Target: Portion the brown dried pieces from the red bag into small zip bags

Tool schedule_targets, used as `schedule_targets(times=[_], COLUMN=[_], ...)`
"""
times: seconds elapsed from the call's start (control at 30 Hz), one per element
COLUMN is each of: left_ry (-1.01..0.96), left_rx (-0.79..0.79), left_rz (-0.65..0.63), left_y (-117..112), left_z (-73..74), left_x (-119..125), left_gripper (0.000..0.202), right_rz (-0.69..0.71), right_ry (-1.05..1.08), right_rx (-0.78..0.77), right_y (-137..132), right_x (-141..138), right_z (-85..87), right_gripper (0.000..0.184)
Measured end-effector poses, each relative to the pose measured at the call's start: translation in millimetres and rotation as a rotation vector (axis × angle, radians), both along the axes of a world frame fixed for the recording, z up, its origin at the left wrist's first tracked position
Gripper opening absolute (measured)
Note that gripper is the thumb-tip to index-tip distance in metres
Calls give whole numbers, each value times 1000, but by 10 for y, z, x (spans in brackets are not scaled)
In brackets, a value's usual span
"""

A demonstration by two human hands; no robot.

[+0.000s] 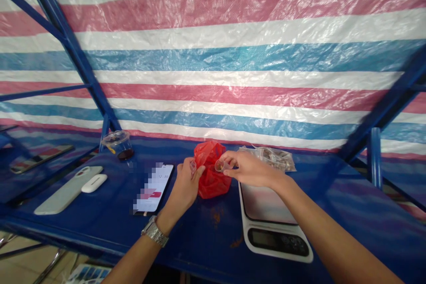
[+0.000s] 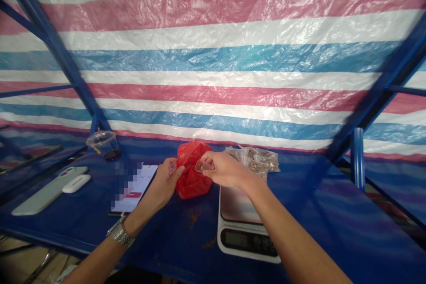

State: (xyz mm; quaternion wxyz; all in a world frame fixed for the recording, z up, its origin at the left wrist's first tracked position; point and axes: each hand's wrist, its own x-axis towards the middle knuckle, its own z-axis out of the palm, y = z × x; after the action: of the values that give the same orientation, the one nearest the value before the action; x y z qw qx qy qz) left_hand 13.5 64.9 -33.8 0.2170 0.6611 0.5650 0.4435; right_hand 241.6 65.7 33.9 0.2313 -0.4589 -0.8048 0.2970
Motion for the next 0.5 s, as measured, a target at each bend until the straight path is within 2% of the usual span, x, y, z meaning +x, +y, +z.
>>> schedule_targets(times=[0.13,0.27,0.37,0.5], left_ry=[62,36,-12,-29], left_rx=[85,118,39,-5], left_rz=[67,12,-62,-140], left_y=[-86,-174,-249,-324], left_z=[174,333,388,377], left_x=[8,73,158,275], left_gripper=[37,28,25,22], right_rz=[-48,-42,-32,-3], right_ry=[31,160,200,105], right_rx=[94,155,204,351], right_y=[-74,-220,-348,-463], right_x=[-4,-47,-114,-214], right_z=[12,146,274,341], right_gripper=[21,24,27,33])
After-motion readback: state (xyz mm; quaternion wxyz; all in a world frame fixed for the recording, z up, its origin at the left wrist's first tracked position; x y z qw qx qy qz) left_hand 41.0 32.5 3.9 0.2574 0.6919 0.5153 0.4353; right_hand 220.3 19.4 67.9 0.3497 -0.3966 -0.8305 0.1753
